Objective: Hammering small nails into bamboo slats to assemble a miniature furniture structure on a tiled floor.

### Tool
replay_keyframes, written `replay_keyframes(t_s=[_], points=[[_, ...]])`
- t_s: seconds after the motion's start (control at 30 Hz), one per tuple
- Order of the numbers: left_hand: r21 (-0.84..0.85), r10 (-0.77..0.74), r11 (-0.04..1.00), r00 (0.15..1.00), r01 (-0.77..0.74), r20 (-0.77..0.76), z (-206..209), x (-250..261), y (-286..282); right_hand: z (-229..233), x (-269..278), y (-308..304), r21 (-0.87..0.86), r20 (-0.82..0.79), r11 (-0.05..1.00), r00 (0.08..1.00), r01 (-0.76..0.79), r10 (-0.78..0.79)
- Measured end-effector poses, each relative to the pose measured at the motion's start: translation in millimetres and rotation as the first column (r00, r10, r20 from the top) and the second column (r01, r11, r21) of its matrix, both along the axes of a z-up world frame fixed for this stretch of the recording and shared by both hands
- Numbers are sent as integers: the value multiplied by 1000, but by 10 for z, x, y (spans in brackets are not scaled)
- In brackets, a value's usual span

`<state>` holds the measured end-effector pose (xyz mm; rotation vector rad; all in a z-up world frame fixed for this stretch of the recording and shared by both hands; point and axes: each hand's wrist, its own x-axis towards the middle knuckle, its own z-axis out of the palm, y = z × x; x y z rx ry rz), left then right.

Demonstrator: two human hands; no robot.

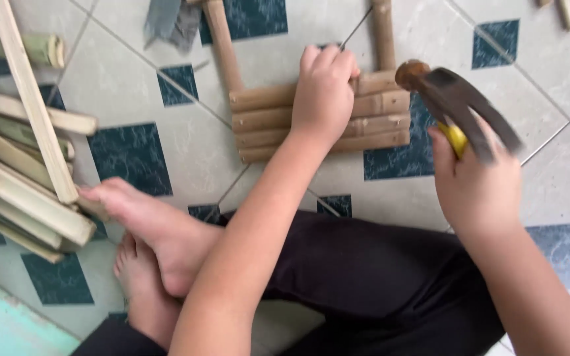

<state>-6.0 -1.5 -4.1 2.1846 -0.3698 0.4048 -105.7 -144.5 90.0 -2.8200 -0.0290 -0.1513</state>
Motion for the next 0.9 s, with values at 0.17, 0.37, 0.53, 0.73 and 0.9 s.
replay_keyframes(t_s=[0.17,0.37,0.53,0.73,0.9], points=[[-9,-20,1000,1000,20,17,58,65,3,17,103,-71,-128,-75,991,997,25,-35],[-7,-21,1000,1000,20,-15,69,-6,10,94,42,-38,-208,-250,972,955,108,-159],[4,-9,1000,1000,8,12,10,-26,0,-6,16,-63,-36,-58,999,998,2,-4],[-24,11,1000,999,-12,-34,-12,-32,6,-21,-55,-82,-66,3,997,999,42,-42],[-5,-4,1000,997,3,-75,31,22,1,63,-2,-14,-8,-26,997,997,75,-75]])
